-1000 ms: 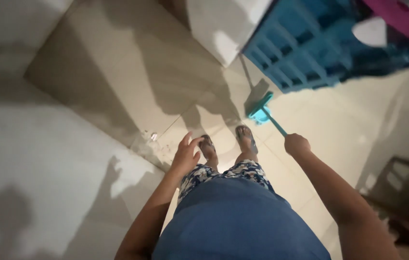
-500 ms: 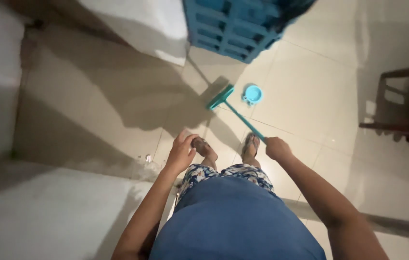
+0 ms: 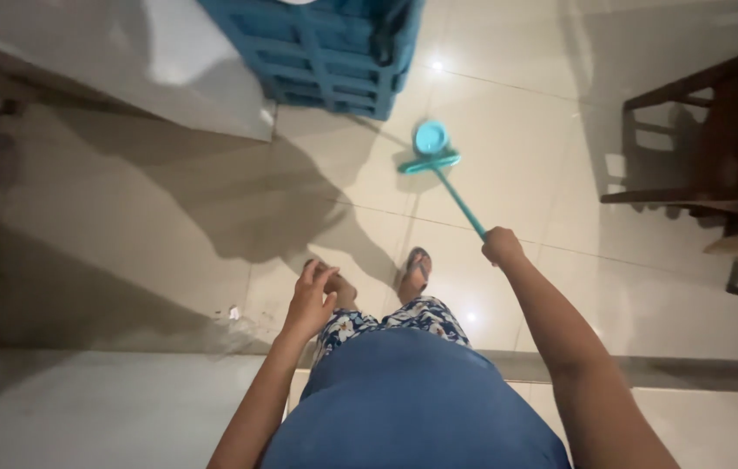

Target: Sweep the floor using a broom.

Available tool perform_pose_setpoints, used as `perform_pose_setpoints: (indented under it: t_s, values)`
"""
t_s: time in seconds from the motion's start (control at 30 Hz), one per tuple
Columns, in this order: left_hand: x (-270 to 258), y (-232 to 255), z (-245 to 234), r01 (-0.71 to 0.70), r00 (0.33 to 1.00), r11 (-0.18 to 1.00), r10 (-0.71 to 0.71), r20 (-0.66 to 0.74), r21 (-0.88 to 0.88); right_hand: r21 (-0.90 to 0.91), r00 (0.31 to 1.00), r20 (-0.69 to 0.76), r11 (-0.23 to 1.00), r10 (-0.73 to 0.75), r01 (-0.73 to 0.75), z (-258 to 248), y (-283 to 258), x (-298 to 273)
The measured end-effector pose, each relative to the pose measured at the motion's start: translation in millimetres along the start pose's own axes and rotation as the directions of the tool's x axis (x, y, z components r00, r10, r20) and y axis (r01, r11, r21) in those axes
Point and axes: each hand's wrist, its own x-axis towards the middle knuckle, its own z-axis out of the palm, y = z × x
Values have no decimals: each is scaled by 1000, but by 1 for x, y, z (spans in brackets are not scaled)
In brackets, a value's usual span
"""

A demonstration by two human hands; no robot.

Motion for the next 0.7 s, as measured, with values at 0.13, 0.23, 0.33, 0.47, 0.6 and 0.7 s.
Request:
perform_pose_setpoints:
  t_s: [0.13, 0.23, 0.33, 0.47, 0.6, 0.7]
  values:
    - [14, 43, 33, -34, 999, 999, 34, 18, -6, 21, 996, -85, 1000, 7, -5, -40, 52, -20]
    - [37, 72, 62, -121, 990, 990, 115, 83, 76, 271, 990, -79, 958, 120, -94, -64, 95, -47]
    - [59, 99, 88, -206, 977, 975, 201, 71, 79, 331, 989, -91, 940, 118, -82, -62, 138, -59]
    - [88, 164, 93, -245, 961, 961, 222, 165, 131, 335, 985, -151, 942, 85, -30, -53, 156, -65]
    - [121, 190, 102, -387, 916, 911, 362, 174, 142, 329, 983, -178, 944, 44, 17, -48, 143, -50]
    - [147, 214, 91, -259, 934, 962, 228, 275, 84, 308, 982, -188, 949, -4, 63, -59, 120, -27]
